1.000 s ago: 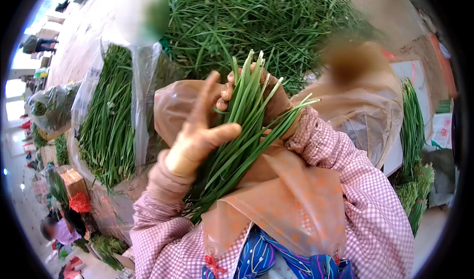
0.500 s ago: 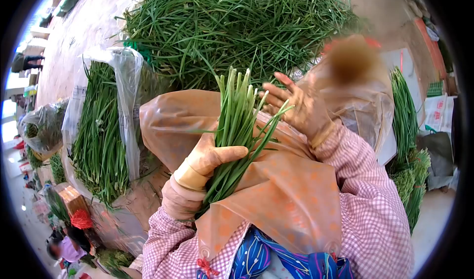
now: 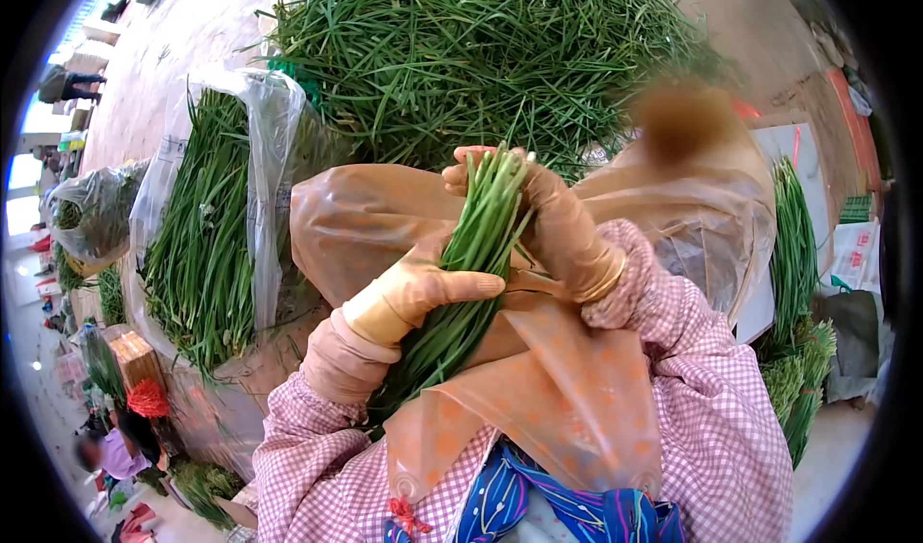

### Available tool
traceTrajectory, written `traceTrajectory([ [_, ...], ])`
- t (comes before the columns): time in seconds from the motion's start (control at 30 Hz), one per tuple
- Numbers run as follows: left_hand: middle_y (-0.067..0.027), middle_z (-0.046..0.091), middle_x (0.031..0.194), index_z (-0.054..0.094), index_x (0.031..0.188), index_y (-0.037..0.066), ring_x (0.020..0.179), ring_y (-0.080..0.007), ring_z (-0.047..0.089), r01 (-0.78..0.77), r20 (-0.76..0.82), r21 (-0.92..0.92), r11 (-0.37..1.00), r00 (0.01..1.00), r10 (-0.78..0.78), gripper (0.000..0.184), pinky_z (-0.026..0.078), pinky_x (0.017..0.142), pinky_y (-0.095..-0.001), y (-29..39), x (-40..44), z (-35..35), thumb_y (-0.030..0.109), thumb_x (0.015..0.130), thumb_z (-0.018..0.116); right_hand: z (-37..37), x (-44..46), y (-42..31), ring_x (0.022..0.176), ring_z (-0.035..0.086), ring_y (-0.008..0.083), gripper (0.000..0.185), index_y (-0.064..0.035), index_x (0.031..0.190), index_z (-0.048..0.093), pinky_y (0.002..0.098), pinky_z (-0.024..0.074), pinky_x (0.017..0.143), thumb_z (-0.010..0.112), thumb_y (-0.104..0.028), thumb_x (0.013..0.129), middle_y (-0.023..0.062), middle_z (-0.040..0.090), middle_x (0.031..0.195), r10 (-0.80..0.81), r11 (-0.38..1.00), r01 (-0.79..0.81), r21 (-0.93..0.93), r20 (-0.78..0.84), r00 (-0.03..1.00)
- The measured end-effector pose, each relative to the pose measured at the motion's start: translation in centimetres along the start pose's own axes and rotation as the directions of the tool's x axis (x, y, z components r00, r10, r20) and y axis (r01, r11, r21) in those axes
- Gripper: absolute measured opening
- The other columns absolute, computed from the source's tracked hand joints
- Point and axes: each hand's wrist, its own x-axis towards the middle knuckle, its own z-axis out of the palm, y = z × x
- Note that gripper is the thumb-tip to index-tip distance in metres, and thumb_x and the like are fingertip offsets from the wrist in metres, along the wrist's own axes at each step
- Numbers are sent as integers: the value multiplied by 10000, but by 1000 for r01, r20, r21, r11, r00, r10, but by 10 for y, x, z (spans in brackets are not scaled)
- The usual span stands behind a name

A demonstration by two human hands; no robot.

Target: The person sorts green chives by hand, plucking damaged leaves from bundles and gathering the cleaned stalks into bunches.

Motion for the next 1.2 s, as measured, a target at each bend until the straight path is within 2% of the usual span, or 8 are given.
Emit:
traceTrajectory([
  [0.27, -87, 576, 1174, 472, 1267, -1, 1113, -179, 523, -13, -6, -99, 995, 1000, 12, 564, 366, 992, -299, -9, 10, -3, 2, 744, 684, -20, 19, -86, 1189, 482, 198, 584, -58, 1252, 532, 332, 316, 1039, 393, -531, 937, 112, 564, 1234, -424, 487, 465, -740, 265, 866],
  [0.33, -91, 573, 1185, 468, 1273, 0, 1129, -181, 518, 4, 11, -27, 1000, 1000, -4, 573, 357, 1005, -302, -5, 12, -1, 9, 745, 690, 15, -5, -66, 1223, 449, 241, 550, -48, 1305, 471, 341, 334, 1046, 349, -465, 969, 123, 508, 1293, 174, 628, 86, -774, 247, 953],
  [0.53, -86, 571, 1186, 465, 1279, 0, 1118, -174, 518, -92, -58, -13, 996, 994, 91, 586, 363, 998, -300, -16, 8, -6, 26, 743, 701, -31, 15, -80, 1043, 557, 165, 495, -51, 1212, 547, 317, 367, 970, 480, -450, 927, 72, 629, 1087, -210, 701, 256, -666, 151, 966],
  [0.7, -76, 574, 1172, 482, 1260, -3, 1092, -160, 523, -91, -26, 26, 995, 995, 92, 557, 380, 974, -290, -18, 15, -3, 29, 746, 695, 1, 16, -68, 862, 580, 120, 320, -33, 1019, 643, 273, 464, 793, 617, -319, 878, 44, 653, 914, 112, 505, 32, -862, 102, 988],
  [0.83, -65, 587, 1124, 485, 1246, 10, 1058, -148, 536, -99, -94, 71, 993, 990, 106, 532, 407, 939, -280, -23, 12, -3, 7, 751, 679, -7, 27, -42, 697, 581, 83, 174, -31, 876, 663, 244, 471, 631, 648, -204, 865, 7, 653, 754, -34, 471, 115, -875, 112, 993],
  [0.9, -61, 592, 1106, 484, 1244, 15, 1044, -147, 544, -115, -122, 26, 993, 986, 118, 525, 414, 930, -278, -26, 10, -1, -1, 754, 672, -17, 33, -44, 633, 574, 90, 149, -40, 844, 654, 249, 457, 553, 650, -188, 860, -8, 634, 694, -370, -211, 492, -845, 535, 760],
  [1.1, -70, 578, 1143, 443, 1297, 17, 1065, -164, 548, -74, -151, -195, 978, 987, 44, 583, 415, 949, -290, -21, 2, 1, -38, 754, 650, -51, 22, -128, 495, 498, 93, 175, -44, 945, 609, 271, 447, 516, 562, -209, 912, -14, 557, 613, -326, 843, 409, -350, 273, 905],
  [1.2, -78, 571, 1164, 424, 1320, 20, 1078, -167, 544, -80, -138, -210, 974, 989, 51, 617, 423, 949, -293, -19, 2, 1, -47, 749, 648, -83, 18, -131, 479, 473, 60, 243, -22, 1048, 577, 228, 415, 477, 532, -233, 935, -29, 545, 610, -470, 853, 468, -230, 51, 881],
])
